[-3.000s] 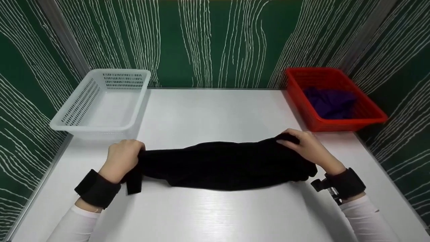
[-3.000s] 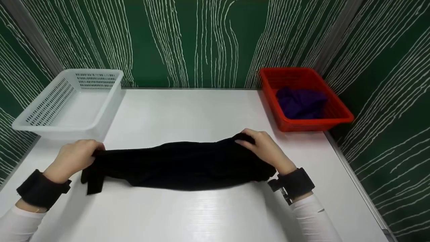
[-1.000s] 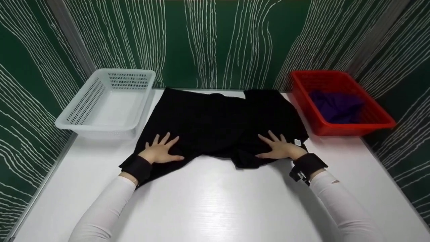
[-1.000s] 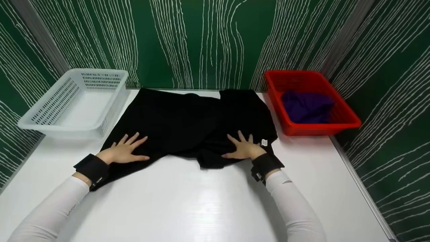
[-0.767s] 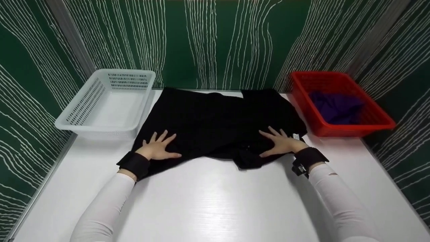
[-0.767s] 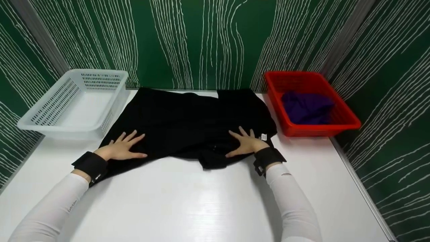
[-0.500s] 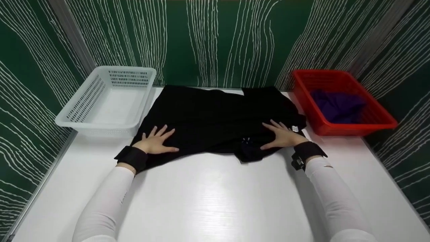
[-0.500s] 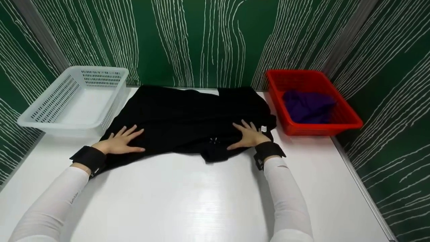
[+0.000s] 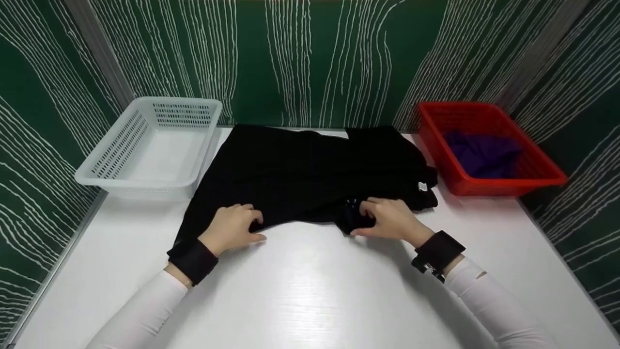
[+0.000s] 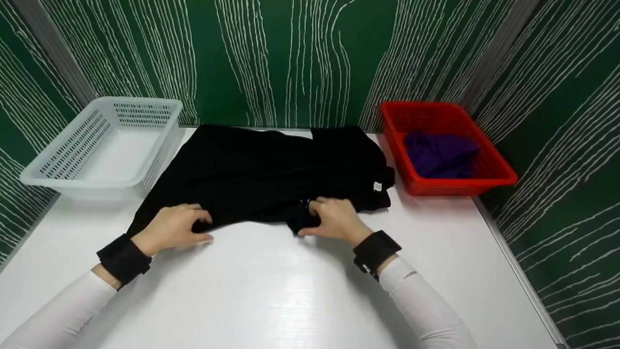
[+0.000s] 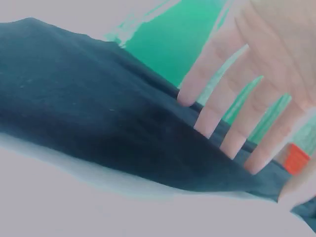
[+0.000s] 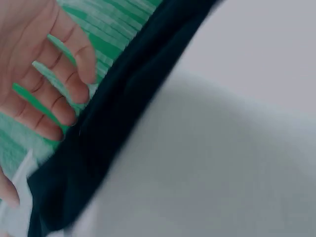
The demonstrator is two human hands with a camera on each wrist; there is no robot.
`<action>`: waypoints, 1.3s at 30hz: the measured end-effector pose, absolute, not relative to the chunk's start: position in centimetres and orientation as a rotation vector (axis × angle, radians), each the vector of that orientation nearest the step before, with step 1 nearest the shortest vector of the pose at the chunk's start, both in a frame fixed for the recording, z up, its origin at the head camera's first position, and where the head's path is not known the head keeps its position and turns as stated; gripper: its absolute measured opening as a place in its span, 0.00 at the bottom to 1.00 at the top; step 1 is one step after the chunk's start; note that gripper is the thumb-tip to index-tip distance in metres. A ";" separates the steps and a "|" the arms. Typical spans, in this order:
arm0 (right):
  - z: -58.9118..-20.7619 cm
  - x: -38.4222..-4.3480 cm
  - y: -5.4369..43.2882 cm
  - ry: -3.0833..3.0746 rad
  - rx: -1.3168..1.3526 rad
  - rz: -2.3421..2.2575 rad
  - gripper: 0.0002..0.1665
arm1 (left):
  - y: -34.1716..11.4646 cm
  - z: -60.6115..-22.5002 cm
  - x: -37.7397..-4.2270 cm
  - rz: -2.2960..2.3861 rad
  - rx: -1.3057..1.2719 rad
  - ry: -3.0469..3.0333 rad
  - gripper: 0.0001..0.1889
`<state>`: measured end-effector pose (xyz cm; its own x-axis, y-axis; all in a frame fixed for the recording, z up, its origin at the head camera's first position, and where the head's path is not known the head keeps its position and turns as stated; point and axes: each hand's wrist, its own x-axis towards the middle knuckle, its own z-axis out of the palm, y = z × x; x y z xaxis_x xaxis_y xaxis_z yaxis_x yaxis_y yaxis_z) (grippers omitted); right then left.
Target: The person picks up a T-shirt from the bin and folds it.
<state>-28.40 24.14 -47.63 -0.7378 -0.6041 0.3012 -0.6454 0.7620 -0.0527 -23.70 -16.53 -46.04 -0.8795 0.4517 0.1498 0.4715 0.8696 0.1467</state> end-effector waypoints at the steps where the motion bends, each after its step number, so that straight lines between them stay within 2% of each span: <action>1: -47.8 -28.1 23.8 -2.678 0.981 0.188 0.27 | -16.4 -46.1 -23.6 -0.262 -0.733 -2.919 0.18; 6: -48.0 -27.5 23.1 -2.660 0.985 0.131 0.14 | -16.3 -47.1 -24.0 -0.166 -0.778 -2.831 0.11; 11: -45.7 -27.5 23.8 -2.737 0.976 0.267 0.10 | -16.9 -47.3 -24.5 -0.138 -0.746 -2.813 0.13; 17: -41.7 -27.5 26.3 -2.653 0.997 0.549 0.02 | -17.9 -44.7 -24.5 -0.337 -0.670 -2.769 0.15; 21: -40.2 -27.9 28.4 -2.629 0.916 0.654 0.07 | -17.8 -42.7 -23.7 -0.487 -0.699 -2.763 0.17; 25: -40.8 -27.2 29.3 -2.749 0.769 0.541 0.04 | -17.2 -42.5 -22.3 -0.434 -0.795 -2.818 0.17; 29: -42.5 -24.6 28.6 -2.921 0.797 0.473 0.21 | -16.7 -44.0 -21.3 -0.323 -0.874 -2.854 0.15; 33: -44.2 -22.1 27.5 -3.034 0.895 0.306 0.30 | -16.7 -45.6 -20.9 -0.277 -0.901 -2.882 0.17; 35: -44.9 -21.3 27.1 -3.046 0.941 0.218 0.28 | -16.8 -46.1 -20.8 -0.283 -0.909 -2.899 0.18; 39: -45.6 -20.4 27.0 -3.035 1.007 0.182 0.14 | -16.9 -46.6 -20.6 -0.325 -0.919 -2.944 0.19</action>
<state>-20.42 26.99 -45.56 -0.8007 -0.5987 -0.0218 -0.5918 0.7960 -0.1269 -20.59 -16.95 -46.61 -0.8236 0.5581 0.1008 0.5666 0.8026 0.1865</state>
